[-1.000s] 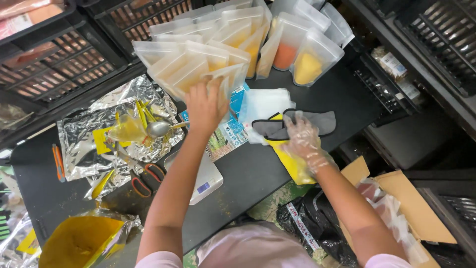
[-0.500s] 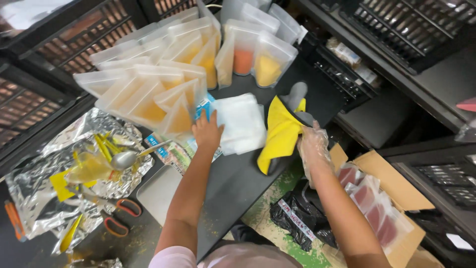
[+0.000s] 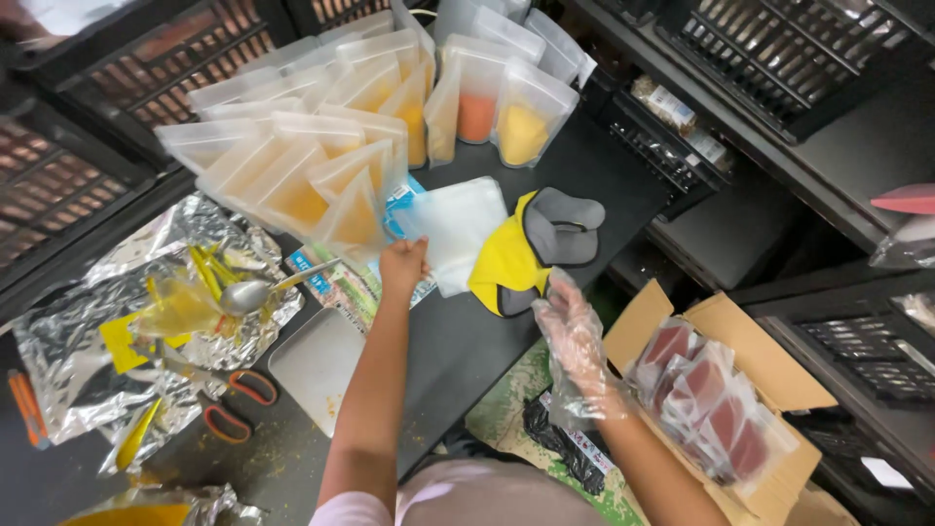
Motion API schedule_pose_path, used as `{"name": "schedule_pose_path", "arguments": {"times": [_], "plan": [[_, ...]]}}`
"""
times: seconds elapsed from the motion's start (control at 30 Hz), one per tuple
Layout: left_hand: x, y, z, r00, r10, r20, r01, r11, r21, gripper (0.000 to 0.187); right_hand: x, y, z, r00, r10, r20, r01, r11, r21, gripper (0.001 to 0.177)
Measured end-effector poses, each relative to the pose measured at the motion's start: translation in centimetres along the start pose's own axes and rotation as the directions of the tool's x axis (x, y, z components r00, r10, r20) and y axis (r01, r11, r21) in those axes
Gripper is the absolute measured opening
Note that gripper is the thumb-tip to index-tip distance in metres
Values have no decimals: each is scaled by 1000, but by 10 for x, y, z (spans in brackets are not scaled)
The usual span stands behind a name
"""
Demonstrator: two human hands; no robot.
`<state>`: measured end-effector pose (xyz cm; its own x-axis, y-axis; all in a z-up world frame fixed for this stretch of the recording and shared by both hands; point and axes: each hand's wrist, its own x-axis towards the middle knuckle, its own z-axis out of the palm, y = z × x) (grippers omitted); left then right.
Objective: Filling plastic pouches with yellow powder by scooping it into a container on a scale and then pouring it into the pouches.
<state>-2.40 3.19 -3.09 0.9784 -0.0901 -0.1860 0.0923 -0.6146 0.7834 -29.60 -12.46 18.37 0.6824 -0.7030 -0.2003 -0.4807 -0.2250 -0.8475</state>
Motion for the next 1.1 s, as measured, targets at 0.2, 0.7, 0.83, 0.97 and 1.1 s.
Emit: {"name": "schedule_pose_path", "arguments": {"times": [0.2, 0.7, 0.83, 0.97, 1.1], "plan": [[-137, 44, -67, 991, 31, -129, -96, 835, -541, 46, -42, -7, 19, 949, -310, 66, 316, 912, -263, 48], [-262, 37, -187, 977, 212, 11, -199, 934, -297, 10, -83, -102, 84, 574, -511, 640, 710, 700, -78, 25], [-283, 33, -234, 967, 250, -43, -254, 960, -121, 16, -83, -94, 123, 487, -406, 774, 734, 670, -110, 21], [-309, 19, -273, 940, 340, -43, -334, 881, -335, 11, -87, -95, 144, 389, -324, 863, 613, 790, 21, 23], [-326, 5, -288, 950, 288, -120, -312, 864, -395, 20, -105, -124, 156, 380, -242, 893, 387, 918, 84, 30]]}}
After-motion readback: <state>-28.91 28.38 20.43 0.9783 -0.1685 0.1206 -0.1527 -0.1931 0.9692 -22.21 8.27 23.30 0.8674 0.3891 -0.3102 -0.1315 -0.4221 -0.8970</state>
